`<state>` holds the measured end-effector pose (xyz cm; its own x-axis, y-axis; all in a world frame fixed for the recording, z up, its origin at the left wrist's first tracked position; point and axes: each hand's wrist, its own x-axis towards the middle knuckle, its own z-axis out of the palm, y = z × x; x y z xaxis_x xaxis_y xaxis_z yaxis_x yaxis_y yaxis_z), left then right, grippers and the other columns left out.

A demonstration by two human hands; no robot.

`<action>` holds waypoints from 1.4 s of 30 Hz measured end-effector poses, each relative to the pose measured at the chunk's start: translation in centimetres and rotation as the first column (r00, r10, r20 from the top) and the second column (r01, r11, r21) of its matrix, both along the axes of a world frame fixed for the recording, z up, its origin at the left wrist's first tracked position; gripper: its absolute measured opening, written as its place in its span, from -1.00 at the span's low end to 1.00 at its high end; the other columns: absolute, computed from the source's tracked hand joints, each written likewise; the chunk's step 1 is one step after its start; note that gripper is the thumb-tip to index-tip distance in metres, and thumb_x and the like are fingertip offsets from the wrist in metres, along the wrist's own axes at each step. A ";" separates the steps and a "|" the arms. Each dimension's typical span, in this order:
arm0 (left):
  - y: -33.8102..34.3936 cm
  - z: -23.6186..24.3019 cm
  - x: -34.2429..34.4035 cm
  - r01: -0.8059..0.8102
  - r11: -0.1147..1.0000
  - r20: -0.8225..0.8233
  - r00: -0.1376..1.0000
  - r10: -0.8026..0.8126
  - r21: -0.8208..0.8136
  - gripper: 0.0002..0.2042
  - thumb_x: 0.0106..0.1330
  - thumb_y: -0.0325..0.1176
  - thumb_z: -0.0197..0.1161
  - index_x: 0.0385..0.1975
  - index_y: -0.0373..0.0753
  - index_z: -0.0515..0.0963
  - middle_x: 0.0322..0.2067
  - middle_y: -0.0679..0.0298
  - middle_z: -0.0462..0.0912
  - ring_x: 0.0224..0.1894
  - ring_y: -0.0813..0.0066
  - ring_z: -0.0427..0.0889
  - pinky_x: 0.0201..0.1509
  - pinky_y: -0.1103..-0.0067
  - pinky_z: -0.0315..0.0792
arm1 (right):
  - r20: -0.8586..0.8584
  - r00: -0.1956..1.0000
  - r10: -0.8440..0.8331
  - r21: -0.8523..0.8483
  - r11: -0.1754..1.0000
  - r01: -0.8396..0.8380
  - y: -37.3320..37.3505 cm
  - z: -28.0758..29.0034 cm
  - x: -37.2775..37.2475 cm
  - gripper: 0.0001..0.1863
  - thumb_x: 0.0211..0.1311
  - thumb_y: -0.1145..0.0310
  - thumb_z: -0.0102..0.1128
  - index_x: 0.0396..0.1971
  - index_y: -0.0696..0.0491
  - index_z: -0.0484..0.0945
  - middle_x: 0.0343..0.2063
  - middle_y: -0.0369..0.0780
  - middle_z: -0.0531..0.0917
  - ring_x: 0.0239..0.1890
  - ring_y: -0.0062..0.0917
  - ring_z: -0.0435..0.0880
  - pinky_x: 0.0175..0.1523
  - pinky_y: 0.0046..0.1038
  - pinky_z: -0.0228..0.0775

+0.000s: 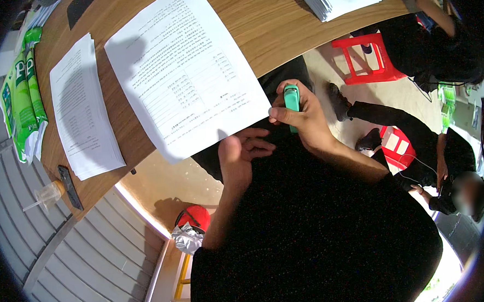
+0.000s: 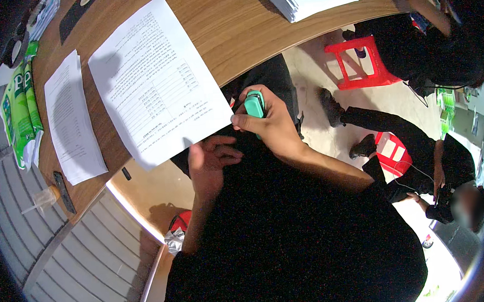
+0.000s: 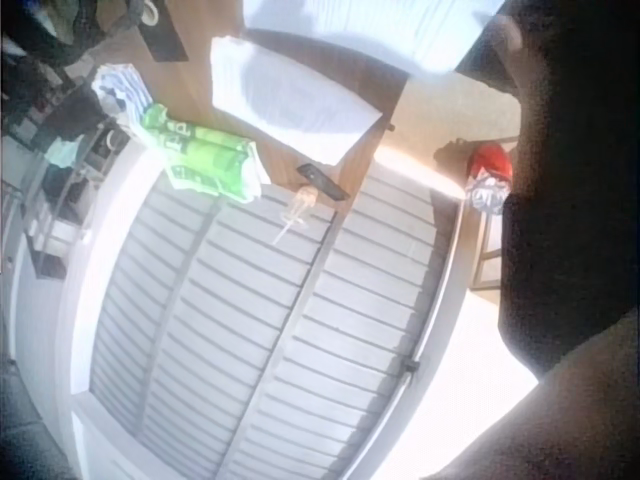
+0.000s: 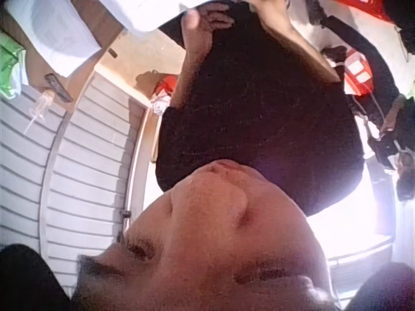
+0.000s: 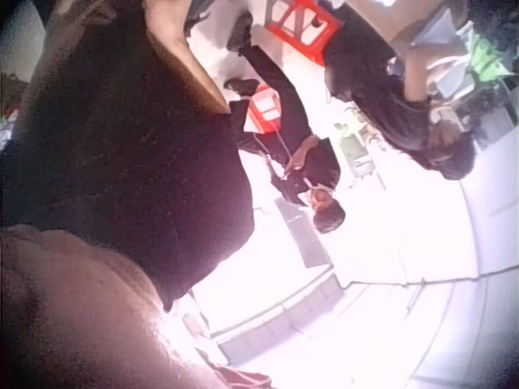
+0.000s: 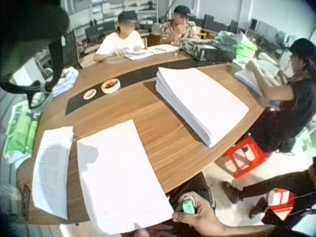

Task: The person organizes and staples sets of printed papers by hand using a small stapler. The person aligns the edges of multiple sheets of paper, staples them together in the corner, and places the completed sets into a large stack on the table.

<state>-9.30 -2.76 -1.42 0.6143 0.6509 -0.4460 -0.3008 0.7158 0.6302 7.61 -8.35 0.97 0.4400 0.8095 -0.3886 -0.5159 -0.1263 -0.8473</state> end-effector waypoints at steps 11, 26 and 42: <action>0.9 0.8 2.2 0.094 0.968 -0.291 0.956 -0.022 0.234 -0.69 0.42 -0.25 0.03 -0.40 -0.42 0.50 -0.58 0.06 0.62 -0.59 0.38 0.62 -0.50 0.54 0.55 | 0.914 0.404 0.024 0.010 0.997 -0.083 0.4 2.4 3.1 -0.40 0.04 0.22 0.45 0.02 0.09 0.34 -0.32 -0.16 0.62 -0.36 -0.40 0.66 -0.27 -0.39 0.53; 3.2 1.9 -8.4 0.141 0.970 -0.390 0.919 -0.055 0.197 -0.63 0.26 -0.39 0.09 -0.84 -0.28 0.41 -0.84 0.27 0.38 -0.77 0.46 0.42 -0.65 0.58 0.26 | 0.964 -0.185 0.193 -0.236 0.938 -0.252 20.1 5.3 6.3 -0.46 0.11 0.05 0.28 -0.11 0.23 0.52 -0.11 0.07 0.54 -0.01 -0.09 0.51 0.08 -0.22 0.38; 1.1 1.3 -10.8 0.339 0.764 -0.660 0.736 0.149 0.549 -0.81 0.25 -0.46 0.08 -0.54 -0.46 0.50 -0.72 0.27 0.45 -0.64 0.55 0.42 -0.55 0.57 0.24 | 0.900 -0.170 0.402 -0.434 0.864 -0.254 20.5 5.1 3.7 -0.40 -0.14 0.28 0.44 -0.05 0.24 0.48 -0.23 0.08 0.64 -0.14 -0.11 0.64 0.07 -0.23 0.40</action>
<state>-20.15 -1.64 -0.09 0.4112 0.8686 -0.2767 0.3903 0.1065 0.9145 11.28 12.20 6.05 0.0900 0.9940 0.0619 0.9264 -0.0607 -0.3715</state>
